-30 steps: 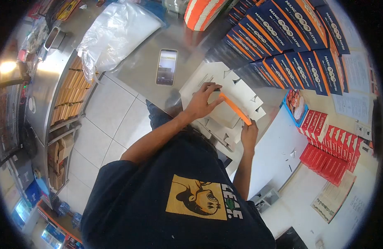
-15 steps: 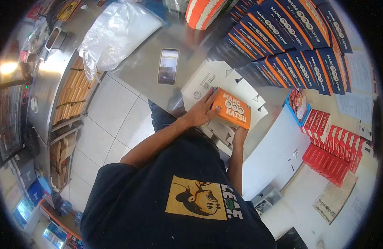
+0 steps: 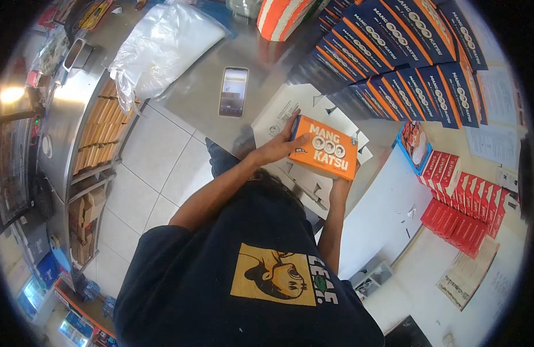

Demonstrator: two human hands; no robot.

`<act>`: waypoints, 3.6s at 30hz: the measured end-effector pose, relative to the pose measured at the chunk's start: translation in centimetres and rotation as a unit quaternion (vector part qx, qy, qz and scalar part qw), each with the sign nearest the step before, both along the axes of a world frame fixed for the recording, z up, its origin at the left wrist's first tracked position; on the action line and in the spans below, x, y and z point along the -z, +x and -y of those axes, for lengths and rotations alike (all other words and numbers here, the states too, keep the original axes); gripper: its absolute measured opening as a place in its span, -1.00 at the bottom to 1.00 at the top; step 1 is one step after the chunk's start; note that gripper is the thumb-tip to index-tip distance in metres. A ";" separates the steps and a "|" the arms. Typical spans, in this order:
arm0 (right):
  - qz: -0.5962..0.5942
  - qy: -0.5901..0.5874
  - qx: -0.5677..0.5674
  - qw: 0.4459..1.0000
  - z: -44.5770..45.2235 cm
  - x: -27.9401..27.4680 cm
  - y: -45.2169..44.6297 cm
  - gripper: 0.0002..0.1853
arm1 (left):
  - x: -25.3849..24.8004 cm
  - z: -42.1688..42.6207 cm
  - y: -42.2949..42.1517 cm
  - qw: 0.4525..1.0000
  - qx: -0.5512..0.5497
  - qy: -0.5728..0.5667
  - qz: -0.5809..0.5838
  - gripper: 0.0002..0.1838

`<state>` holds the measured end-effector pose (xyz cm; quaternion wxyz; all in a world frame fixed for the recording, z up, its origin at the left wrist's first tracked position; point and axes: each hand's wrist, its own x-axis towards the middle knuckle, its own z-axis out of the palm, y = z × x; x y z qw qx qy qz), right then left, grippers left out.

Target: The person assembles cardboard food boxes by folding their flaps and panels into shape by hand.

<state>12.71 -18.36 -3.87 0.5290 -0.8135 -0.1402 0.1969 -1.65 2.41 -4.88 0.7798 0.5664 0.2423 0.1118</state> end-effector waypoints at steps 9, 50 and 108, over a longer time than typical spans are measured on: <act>-0.211 0.268 -0.026 0.940 -1.3 -3.7 -1.8 -0.43 | -4.3 -1.1 -1.4 0.995 -0.035 -0.060 0.074 0.07; -0.018 -0.034 -0.248 0.968 -3.4 -13.6 -4.2 -0.49 | -9.5 0.5 -2.5 0.919 0.167 0.357 0.011 -0.09; 0.130 0.082 0.083 0.985 0.0 -33.1 51.7 -0.27 | 5.4 3.6 1.3 0.785 0.328 0.523 0.058 -0.35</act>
